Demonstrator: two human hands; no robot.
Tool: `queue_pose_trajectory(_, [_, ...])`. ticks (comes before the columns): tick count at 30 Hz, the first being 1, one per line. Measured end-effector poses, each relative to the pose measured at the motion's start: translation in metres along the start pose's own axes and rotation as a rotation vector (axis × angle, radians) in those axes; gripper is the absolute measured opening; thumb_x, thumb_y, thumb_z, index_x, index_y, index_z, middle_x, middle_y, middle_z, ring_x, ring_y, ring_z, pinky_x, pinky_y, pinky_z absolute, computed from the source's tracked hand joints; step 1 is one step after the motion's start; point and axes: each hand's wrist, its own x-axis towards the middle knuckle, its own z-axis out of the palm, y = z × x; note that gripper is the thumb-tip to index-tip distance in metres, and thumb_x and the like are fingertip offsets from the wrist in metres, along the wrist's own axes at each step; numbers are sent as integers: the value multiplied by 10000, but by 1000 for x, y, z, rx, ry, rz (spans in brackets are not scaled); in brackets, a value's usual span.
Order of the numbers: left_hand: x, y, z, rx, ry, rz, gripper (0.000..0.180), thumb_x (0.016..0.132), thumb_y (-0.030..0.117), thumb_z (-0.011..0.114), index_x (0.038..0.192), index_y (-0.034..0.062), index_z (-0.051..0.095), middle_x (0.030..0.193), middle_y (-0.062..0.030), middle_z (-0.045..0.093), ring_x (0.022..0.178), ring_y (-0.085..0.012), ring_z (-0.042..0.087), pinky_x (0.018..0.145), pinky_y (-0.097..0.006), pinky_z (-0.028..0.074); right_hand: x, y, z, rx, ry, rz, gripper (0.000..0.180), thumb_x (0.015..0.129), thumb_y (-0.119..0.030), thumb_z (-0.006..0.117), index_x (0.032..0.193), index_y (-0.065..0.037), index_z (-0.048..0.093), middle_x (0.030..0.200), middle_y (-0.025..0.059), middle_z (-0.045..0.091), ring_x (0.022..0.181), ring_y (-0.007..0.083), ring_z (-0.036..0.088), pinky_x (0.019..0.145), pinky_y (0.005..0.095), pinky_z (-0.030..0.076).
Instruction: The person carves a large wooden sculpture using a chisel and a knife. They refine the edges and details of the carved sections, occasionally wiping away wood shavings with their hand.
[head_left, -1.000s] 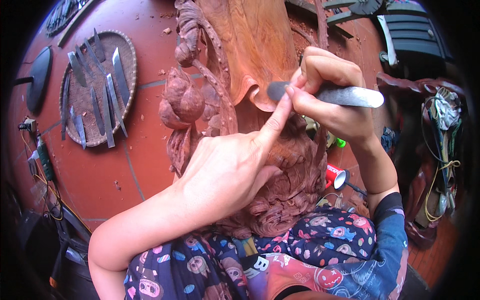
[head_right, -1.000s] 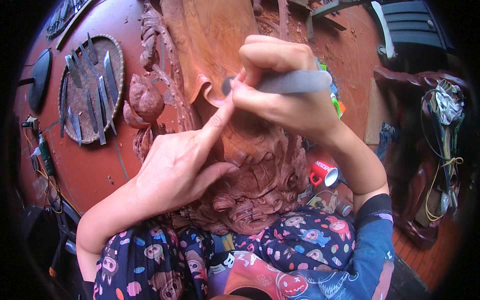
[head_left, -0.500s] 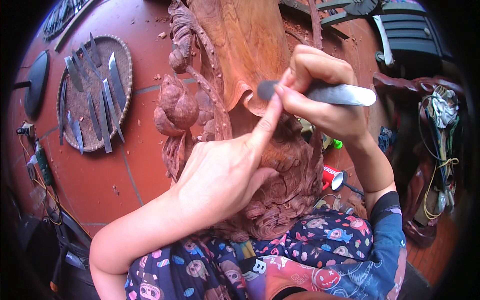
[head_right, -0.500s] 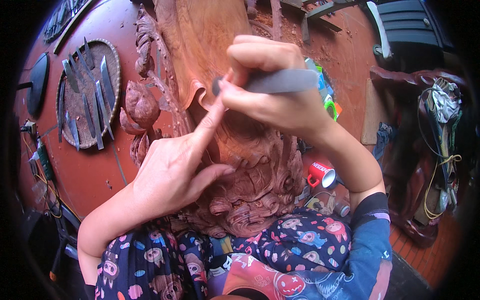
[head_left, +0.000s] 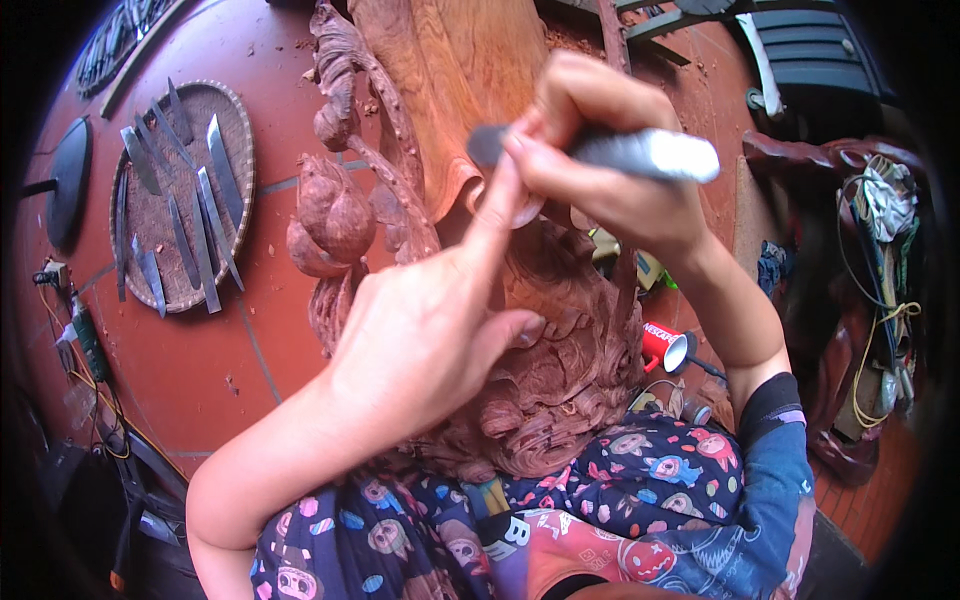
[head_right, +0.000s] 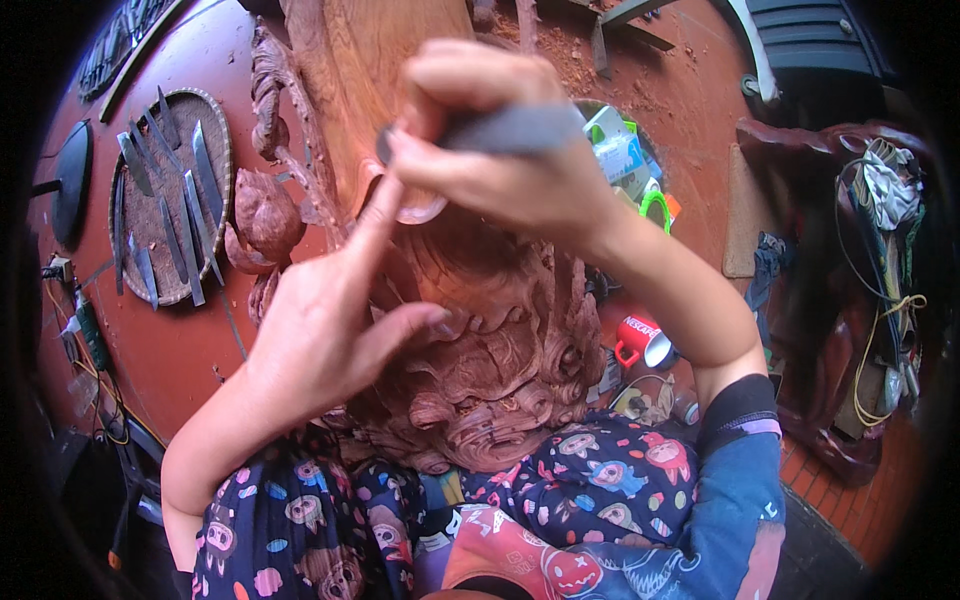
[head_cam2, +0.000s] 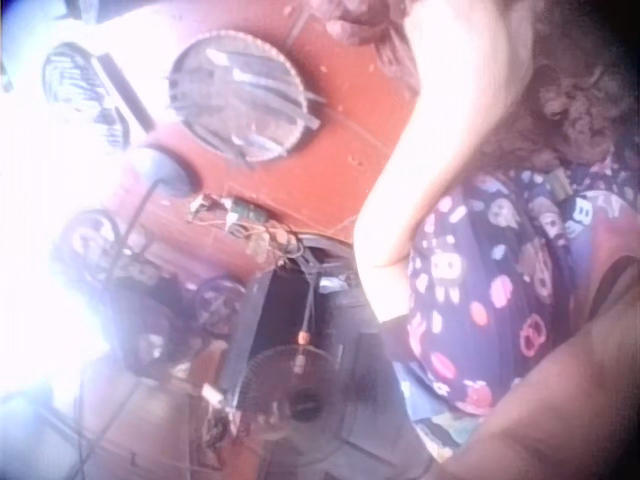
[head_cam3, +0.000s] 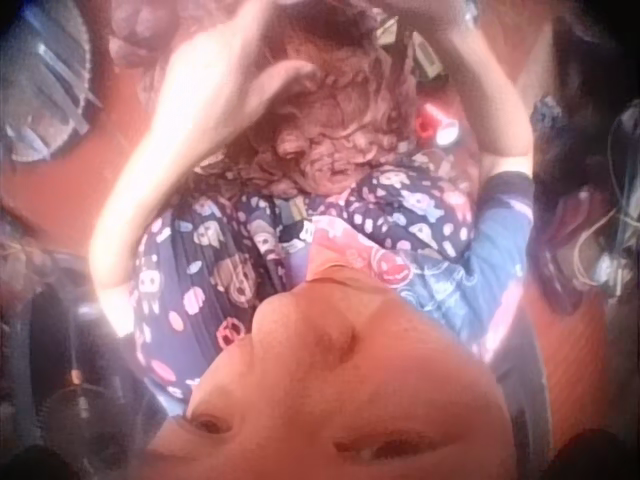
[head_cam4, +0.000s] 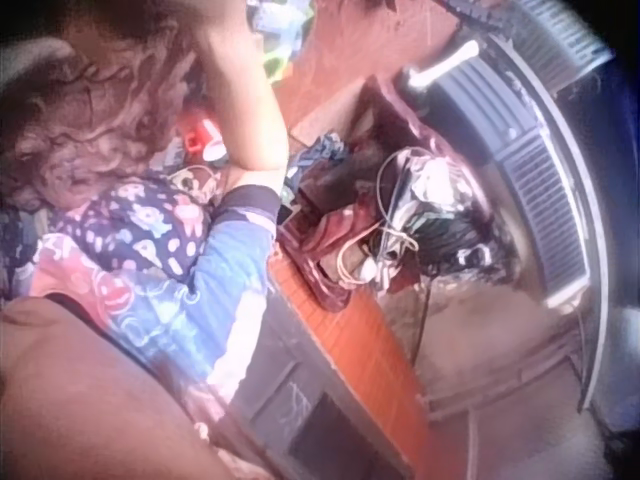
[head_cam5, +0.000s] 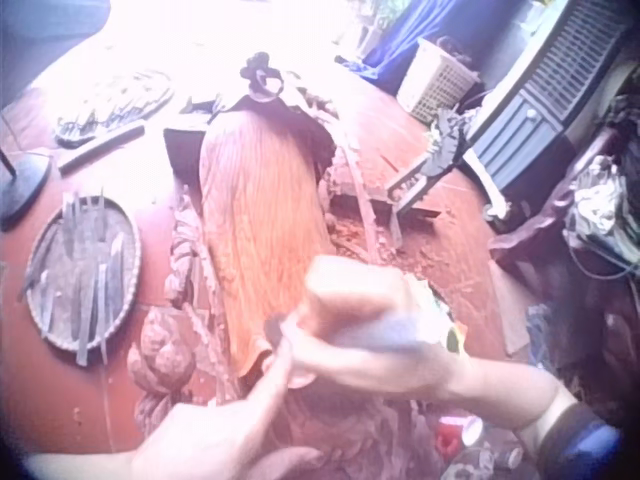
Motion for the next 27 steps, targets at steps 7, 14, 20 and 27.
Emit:
queue_pose_trajectory(7, [1,-4,0,-109,67,-24,1007,797,120,793,1565,-30,159,830,-208,677,689,-365,678,637,-413,536,11,-3,8,91,57,39,272,807,0,720,697,-7,471,739,40,534,694,96,513,628,242,399])
queue_pose_trajectory(14, [-1,2,-2,-19,2,-2,1001,806,173,793,1562,-31,171,773,-213,657,683,-364,672,624,-426,525,4,-11,-6,-17,-34,109,312,809,7,718,653,-12,449,722,35,527,697,76,527,620,235,411])
queue_pose_trajectory(20, [-3,5,2,84,-22,75,1004,803,162,796,1567,-21,171,802,-192,660,704,-348,680,631,-410,521,-5,1,-12,-44,-73,-22,259,777,-51,715,709,21,476,653,55,479,604,133,504,547,305,391])
queue_pose_trajectory(27, [2,1,5,-24,19,-35,1023,809,166,793,1574,-14,138,772,-209,650,638,-337,671,613,-406,526,13,16,-6,-28,-77,-134,263,802,-38,724,677,3,496,730,61,541,687,140,554,621,278,433])
